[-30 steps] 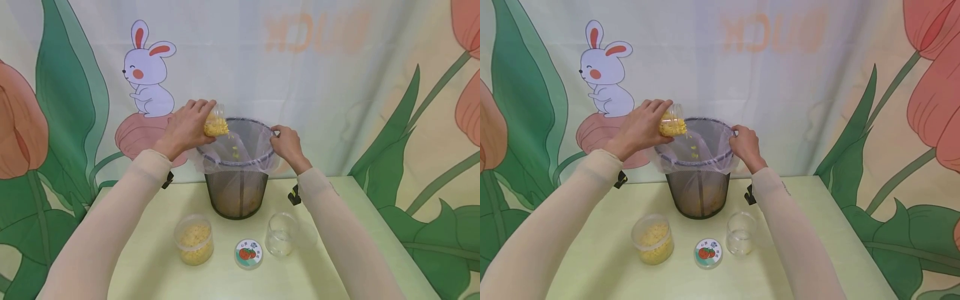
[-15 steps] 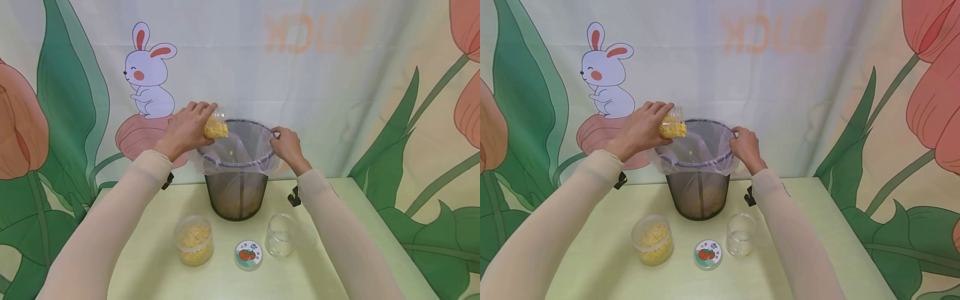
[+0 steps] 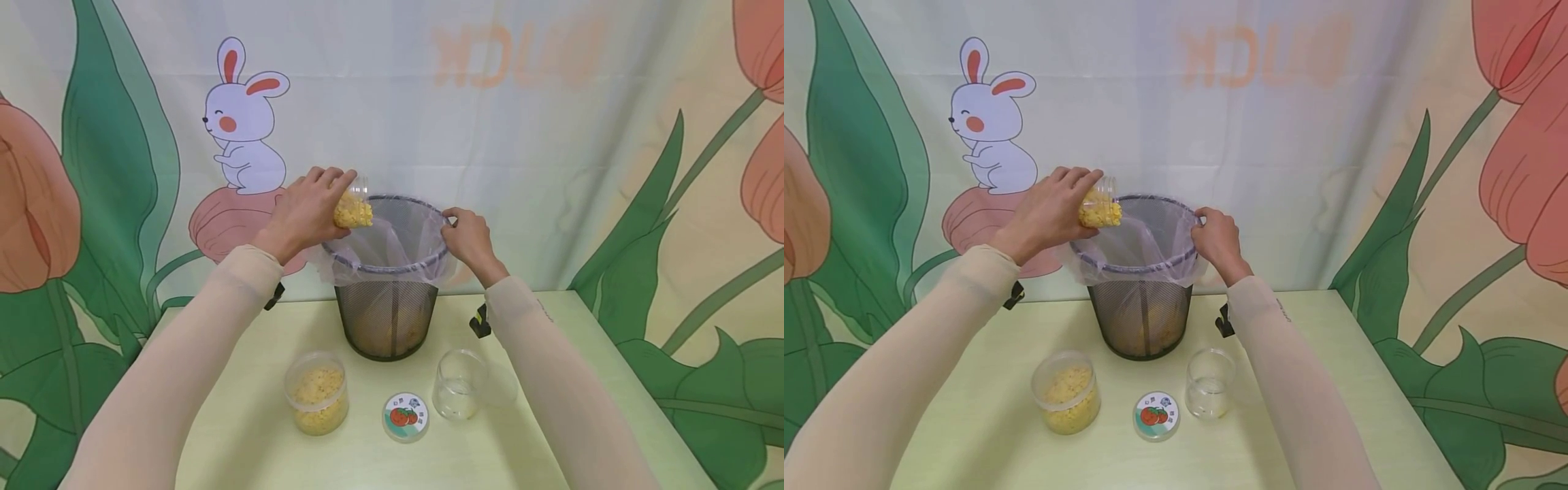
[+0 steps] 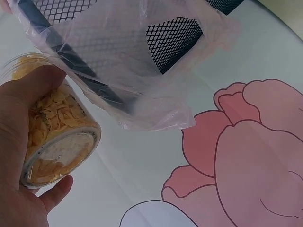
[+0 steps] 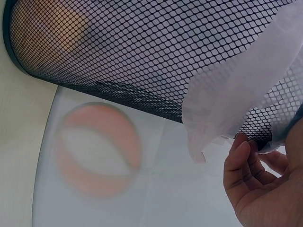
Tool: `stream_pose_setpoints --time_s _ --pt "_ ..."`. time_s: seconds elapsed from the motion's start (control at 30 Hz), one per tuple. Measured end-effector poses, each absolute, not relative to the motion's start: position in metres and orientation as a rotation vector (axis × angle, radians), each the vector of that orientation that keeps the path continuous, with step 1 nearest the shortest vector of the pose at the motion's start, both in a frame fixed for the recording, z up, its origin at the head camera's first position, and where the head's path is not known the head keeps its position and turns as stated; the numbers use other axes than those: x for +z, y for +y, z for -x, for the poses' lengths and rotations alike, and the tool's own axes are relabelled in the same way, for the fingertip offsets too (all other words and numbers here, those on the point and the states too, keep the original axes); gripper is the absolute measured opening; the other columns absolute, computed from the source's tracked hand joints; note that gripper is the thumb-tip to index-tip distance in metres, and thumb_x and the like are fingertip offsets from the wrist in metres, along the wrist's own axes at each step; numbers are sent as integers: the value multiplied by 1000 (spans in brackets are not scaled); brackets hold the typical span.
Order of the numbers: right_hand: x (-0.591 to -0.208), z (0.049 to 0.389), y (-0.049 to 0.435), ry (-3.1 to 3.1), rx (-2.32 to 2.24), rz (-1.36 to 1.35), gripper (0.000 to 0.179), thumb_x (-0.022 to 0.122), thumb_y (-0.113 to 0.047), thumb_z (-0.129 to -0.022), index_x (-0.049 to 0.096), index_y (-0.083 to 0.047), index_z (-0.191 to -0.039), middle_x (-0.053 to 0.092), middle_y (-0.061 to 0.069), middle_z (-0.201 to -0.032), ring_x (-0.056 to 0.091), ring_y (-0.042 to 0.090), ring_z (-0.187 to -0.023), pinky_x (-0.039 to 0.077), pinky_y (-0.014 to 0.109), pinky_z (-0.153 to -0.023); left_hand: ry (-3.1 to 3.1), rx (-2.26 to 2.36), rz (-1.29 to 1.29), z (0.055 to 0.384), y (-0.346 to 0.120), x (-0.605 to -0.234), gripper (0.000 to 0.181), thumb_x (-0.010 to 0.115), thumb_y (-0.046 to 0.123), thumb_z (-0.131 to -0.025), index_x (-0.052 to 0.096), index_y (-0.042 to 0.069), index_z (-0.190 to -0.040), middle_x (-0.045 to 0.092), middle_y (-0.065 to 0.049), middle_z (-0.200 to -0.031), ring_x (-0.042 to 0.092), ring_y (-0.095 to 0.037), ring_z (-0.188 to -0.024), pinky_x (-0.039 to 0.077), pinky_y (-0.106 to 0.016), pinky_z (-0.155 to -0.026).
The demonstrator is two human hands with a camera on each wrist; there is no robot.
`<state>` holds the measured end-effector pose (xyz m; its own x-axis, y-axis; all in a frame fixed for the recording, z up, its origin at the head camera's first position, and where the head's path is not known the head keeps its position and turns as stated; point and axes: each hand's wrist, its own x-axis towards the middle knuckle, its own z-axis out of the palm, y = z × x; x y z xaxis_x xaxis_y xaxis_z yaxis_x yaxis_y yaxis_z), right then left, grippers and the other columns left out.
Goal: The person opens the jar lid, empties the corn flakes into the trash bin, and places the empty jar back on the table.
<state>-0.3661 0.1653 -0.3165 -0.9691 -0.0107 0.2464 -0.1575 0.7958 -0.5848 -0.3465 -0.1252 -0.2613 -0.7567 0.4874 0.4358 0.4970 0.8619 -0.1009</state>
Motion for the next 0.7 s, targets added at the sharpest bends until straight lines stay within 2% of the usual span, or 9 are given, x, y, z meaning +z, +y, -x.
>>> stream_pose_setpoints --time_s 0.7 --pt "-318 367 166 -2743 917 -135 46 46 -14 -91 59 -12 -135 71 11 -96 51 17 -62 38 28 -53 -2578 38 742 348 -123 -261 97 85 39 -73 33 15 -151 45 -13 -145 43 -36 -132 44 -54 -106"
